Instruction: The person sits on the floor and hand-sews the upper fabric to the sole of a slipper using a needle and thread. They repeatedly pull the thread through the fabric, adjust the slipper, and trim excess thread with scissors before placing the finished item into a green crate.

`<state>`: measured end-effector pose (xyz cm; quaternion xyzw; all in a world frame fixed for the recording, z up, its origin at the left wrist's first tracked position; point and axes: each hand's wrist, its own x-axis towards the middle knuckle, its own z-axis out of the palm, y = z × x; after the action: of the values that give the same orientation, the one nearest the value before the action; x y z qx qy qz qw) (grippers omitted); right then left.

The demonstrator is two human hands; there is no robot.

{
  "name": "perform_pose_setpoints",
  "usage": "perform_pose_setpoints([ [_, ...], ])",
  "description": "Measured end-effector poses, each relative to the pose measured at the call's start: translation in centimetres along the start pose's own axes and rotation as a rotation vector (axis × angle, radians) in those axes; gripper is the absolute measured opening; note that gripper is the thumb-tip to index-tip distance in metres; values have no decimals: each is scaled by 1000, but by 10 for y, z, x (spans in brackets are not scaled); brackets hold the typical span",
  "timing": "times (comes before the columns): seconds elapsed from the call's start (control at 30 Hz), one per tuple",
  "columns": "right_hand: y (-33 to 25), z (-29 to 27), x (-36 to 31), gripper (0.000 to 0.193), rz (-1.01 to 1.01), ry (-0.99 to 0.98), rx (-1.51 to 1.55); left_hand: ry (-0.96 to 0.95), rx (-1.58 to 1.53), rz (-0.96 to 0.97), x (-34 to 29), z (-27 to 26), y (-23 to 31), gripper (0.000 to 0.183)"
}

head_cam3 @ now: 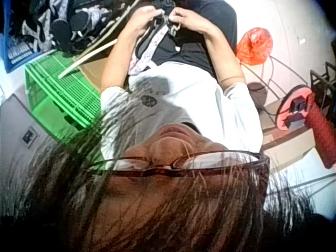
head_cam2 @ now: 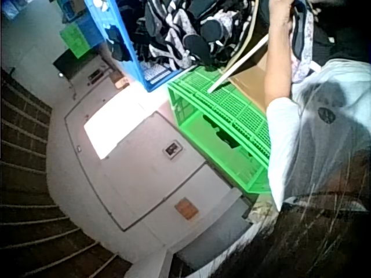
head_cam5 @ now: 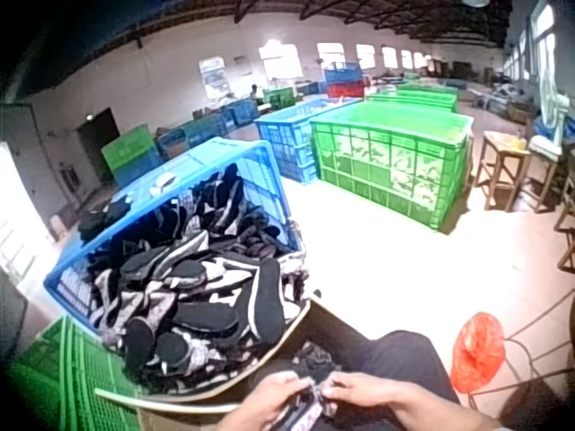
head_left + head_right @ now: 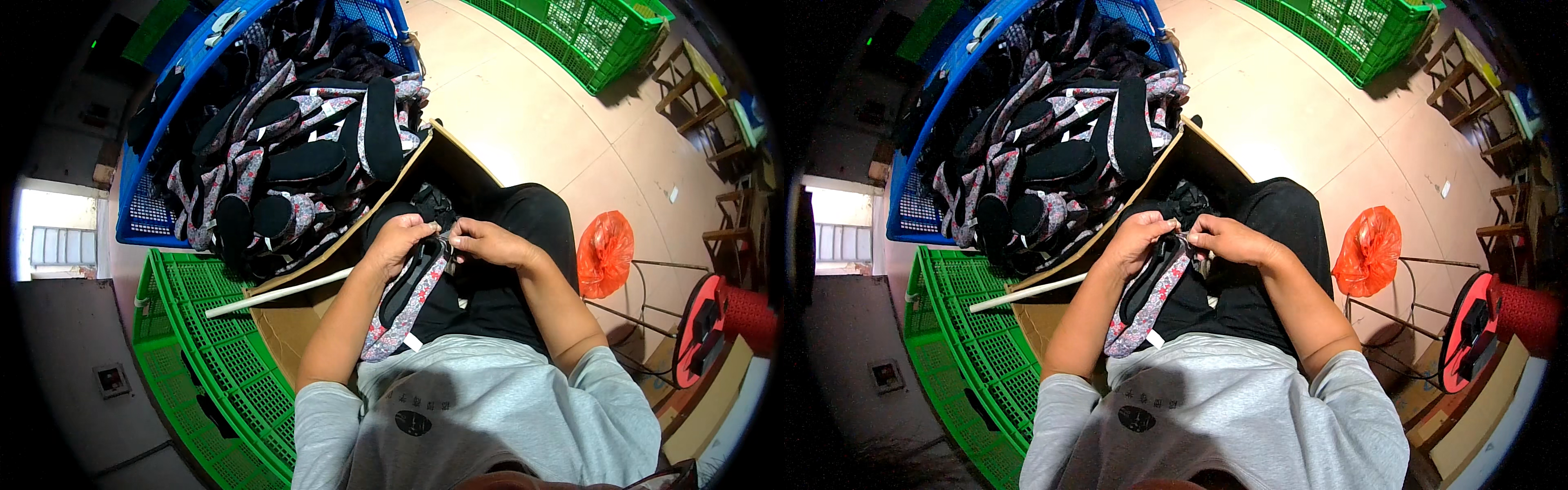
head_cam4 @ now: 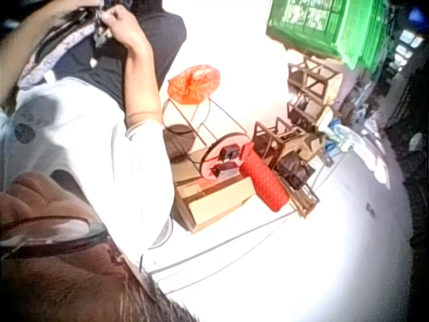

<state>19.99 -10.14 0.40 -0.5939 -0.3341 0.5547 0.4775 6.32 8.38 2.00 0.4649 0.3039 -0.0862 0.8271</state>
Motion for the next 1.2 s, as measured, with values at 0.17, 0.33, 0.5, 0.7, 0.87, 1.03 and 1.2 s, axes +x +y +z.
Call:
perform_pose_setpoints([
  [0.17, 1, 0, 1, 21, 0, -6, 38, 12, 50, -73, 7, -1, 3, 10],
  [0.33, -16, -2, -8, 19, 19, -29, 65, 24, -13, -62, 1, 4, 5, 11],
  [0.5, -12, -4, -8, 18, 18, -54, 63, 17, -1, -55, -1, 4, 7, 13],
  [0.7, -16, -4, -9, 19, 20, -85, 78, 22, 18, -49, -1, 1, 3, 13],
  [0.87, -20, -1, -9, 18, 35, -66, 126, -3, 21, -26, 1, -3, -1, 14],
  [1.03, -28, 0, -12, 18, 84, -71, 218, -71, 15, -17, -4, -5, 1, 13],
  [1.2, -27, -1, -12, 19, 108, -74, 241, -177, 127, 3, -4, -14, 0, 11],
])
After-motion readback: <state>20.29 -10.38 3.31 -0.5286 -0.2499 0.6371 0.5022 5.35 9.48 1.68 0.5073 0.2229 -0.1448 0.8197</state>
